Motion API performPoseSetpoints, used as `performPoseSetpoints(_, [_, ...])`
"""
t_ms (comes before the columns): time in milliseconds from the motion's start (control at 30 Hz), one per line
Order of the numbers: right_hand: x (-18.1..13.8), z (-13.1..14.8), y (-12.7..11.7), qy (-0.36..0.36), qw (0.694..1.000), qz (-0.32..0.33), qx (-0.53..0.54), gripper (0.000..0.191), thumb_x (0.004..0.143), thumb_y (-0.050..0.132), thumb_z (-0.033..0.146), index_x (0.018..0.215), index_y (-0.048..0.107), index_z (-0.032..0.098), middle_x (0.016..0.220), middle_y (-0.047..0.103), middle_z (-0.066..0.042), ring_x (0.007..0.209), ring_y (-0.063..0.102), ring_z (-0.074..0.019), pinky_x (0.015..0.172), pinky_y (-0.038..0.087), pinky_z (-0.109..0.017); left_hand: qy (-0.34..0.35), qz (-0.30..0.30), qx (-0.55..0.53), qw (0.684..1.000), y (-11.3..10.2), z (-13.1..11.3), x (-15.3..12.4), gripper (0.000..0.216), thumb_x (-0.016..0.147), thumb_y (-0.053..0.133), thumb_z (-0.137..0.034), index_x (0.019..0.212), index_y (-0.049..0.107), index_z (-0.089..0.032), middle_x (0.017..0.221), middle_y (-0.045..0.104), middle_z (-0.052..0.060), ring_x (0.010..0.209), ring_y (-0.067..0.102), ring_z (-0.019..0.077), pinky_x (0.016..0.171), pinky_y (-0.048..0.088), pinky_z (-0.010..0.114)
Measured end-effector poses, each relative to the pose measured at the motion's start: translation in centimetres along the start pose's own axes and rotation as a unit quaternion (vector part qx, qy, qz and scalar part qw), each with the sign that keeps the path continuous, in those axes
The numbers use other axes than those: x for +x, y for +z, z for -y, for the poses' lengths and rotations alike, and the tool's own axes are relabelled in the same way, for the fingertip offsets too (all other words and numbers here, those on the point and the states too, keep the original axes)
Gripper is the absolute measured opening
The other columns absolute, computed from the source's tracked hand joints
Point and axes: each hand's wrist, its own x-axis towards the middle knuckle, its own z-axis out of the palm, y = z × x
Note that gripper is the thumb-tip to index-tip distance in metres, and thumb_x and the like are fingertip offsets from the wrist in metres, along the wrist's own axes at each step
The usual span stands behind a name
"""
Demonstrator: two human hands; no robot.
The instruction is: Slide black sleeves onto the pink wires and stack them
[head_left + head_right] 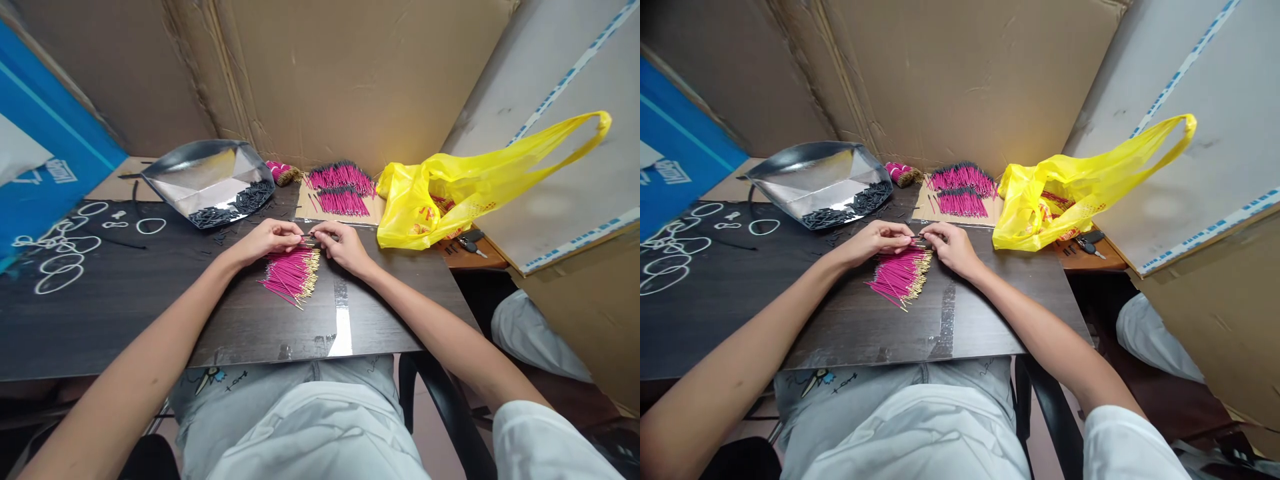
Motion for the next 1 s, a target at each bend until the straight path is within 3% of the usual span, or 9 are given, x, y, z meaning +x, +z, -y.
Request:
performPoseSetpoints(467, [-0.07,0.30,-0.06,-0.008,1.000,0.005,0.004,0.022,0.097,0.059,0.035,0.102,0.072,0.019,0.087,0.068,-0.003,0.068,0.061,-0.0127,0.059,0.045,-0.023,-0.009,0.000,-0.019,1.000,0.05,-0.11,0.03,0.031,0.083,0.077,-0.044,0.084,0.069,-0.015,0.059,0.053,-0.001,0.046,0.035,0.0069,0.046,0.020,0.022])
performPoseSetpoints(733, [-0.13,0.45,-0.06,0.010,1.000,-0.003,-0.001,0.022,0.097,0.058,0.035,0.101,0.071,0.017,0.078,0.066,0.000,0.055,0.056,-0.0093,0.057,0.046,-0.023,0.010,0.002,0.009,1.000,0.18,-0.09,0.00,0.031,0.088,0.073,-0.045,0.086,0.067,-0.015,0.061,0.054,-0.002,0.048,0.038,0.0073,0.046,0.023,0.021])
performPoseSetpoints(1000, [-0.08,0.13,0.01,0.015,1.000,-0.003,-0.002,0.024,0.097,0.057,0.037,0.100,0.070,0.017,0.080,0.067,-0.001,0.054,0.056,-0.0092,0.056,0.046,-0.023,0.032,0.010,0.055,0.998,0.08,-0.09,0.06,0.032,0.090,0.070,-0.046,0.090,0.066,-0.014,0.065,0.057,-0.001,0.052,0.043,0.0085,0.049,0.028,0.021])
